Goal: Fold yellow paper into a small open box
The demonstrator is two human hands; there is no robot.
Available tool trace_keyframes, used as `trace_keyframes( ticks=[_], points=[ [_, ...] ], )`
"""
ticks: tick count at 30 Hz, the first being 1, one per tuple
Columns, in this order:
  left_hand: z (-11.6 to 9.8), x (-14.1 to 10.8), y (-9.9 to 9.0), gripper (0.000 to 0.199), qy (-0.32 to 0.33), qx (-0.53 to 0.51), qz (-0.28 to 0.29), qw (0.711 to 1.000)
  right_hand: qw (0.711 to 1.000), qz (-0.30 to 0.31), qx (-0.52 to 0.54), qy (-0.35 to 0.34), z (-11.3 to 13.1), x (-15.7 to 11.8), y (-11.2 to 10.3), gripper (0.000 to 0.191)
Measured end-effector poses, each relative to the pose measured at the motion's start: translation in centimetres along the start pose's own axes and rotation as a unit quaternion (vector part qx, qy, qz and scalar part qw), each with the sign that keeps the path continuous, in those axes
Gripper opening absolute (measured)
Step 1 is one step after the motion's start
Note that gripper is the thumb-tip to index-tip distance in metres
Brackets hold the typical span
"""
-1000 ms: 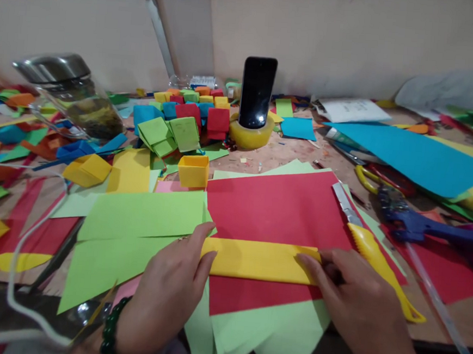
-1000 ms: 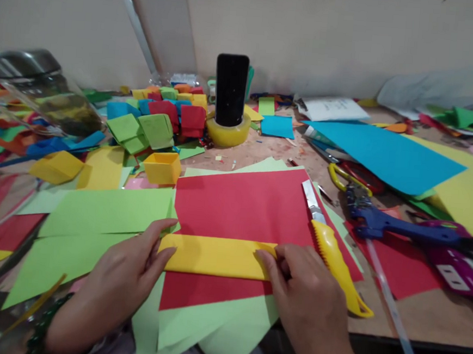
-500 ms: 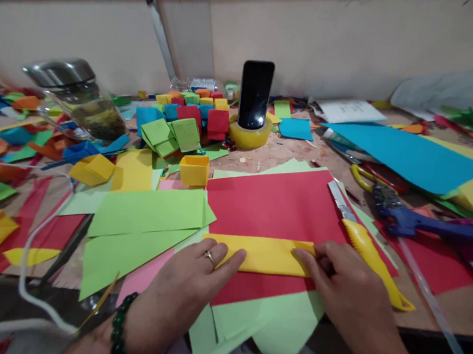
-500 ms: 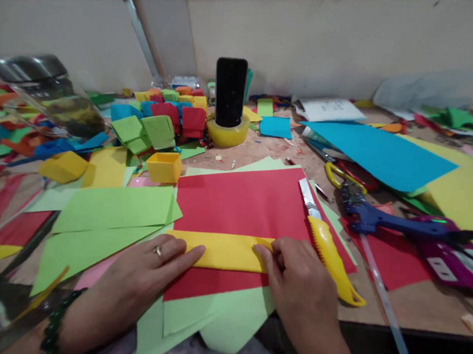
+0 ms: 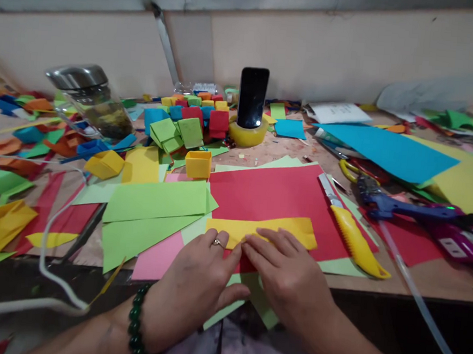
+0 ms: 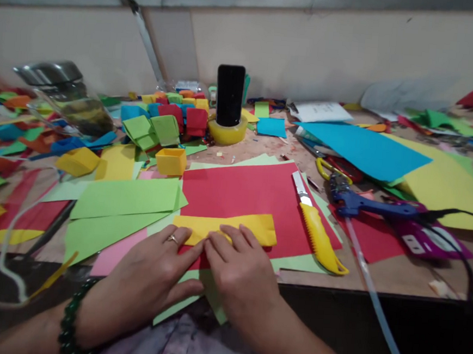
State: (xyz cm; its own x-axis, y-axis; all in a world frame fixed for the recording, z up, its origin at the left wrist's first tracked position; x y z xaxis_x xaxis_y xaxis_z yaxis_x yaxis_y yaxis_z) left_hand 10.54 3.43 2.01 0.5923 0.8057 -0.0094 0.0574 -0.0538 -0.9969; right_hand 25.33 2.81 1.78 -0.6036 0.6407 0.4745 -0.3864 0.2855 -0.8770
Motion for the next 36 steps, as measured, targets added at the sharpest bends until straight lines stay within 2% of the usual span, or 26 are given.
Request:
trace_keyframes(
  ticks=[3,6,11,15,19,22,24,26,28,30,33,36],
  points=[
    [-0.1,0.0,0.1,0.059,0.005,0.007,-0.007,1.0,0.999,0.026,0.015,0.032,0.2,-0.4,0.8,0.029],
    [0.0,-0.3,0.4,0.059,-0.001,0.011,-0.012,1.0,0.998,0.031,0.01,0.054,-0.8,-2.2,0.5,0.038],
    [0.7,-1.5,0.7,0.051,0.004,0.015,-0.055,0.998,0.993,-0.005,-0.02,0.112,-3.1,-6.0,-0.8,0.042],
    [1.2,-2.9,1.0,0.045,0.016,0.012,-0.081,0.997,0.988,-0.023,-0.014,0.155,-3.7,-7.5,-1.1,0.036],
    [1.9,-4.4,1.1,0.044,-0.01,0.01,-0.116,0.993,0.985,-0.028,-0.012,0.167,-3.7,-7.7,-1.3,0.035],
    [2.8,-5.0,0.4,0.038,-0.049,0.008,-0.163,0.985,0.983,-0.029,0.01,0.181,-4.0,-7.2,-1.7,0.032],
    [3.5,-4.7,-0.3,0.036,-0.073,-0.003,-0.187,0.98,0.979,-0.042,0.022,0.199,-4.6,-6.5,-1.9,0.026],
    [3.7,-3.8,-1.1,0.036,-0.087,-0.012,-0.198,0.976,0.974,-0.052,0.007,0.221,-5.5,-5.4,-2.1,0.032],
    [3.4,-2.5,-1.3,0.03,-0.096,-0.012,-0.189,0.977,0.973,-0.027,-0.018,0.23,-6.3,-4.3,-1.8,0.052],
    [2.8,-1.3,-1.0,0.046,-0.1,-0.019,-0.155,0.983,0.974,0.026,-0.019,0.223,-6.9,-3.3,-1.3,0.061],
    [2.0,-0.3,-0.1,0.055,-0.101,-0.055,-0.103,0.988,0.971,0.049,0.005,0.234,-7.7,-2.7,-0.9,0.052],
    [1.9,-0.1,0.4,0.04,-0.115,-0.101,-0.076,0.985,0.961,0.009,0.041,0.275,-8.5,-3.1,-0.9,0.03]
  ],
)
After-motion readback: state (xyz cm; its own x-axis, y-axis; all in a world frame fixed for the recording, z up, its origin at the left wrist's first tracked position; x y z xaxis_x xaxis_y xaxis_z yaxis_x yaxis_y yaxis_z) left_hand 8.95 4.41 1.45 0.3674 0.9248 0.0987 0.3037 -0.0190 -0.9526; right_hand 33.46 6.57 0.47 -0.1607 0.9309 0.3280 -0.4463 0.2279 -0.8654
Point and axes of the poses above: each hand's wrist, its own x-axis towards the middle knuckle, its own y-axis out of the palm, z = x × y, the point moved 4 cm from there along x, towards the middle knuckle, and after that the axes turned 5 degrees about -y, right-handed, at the moved point
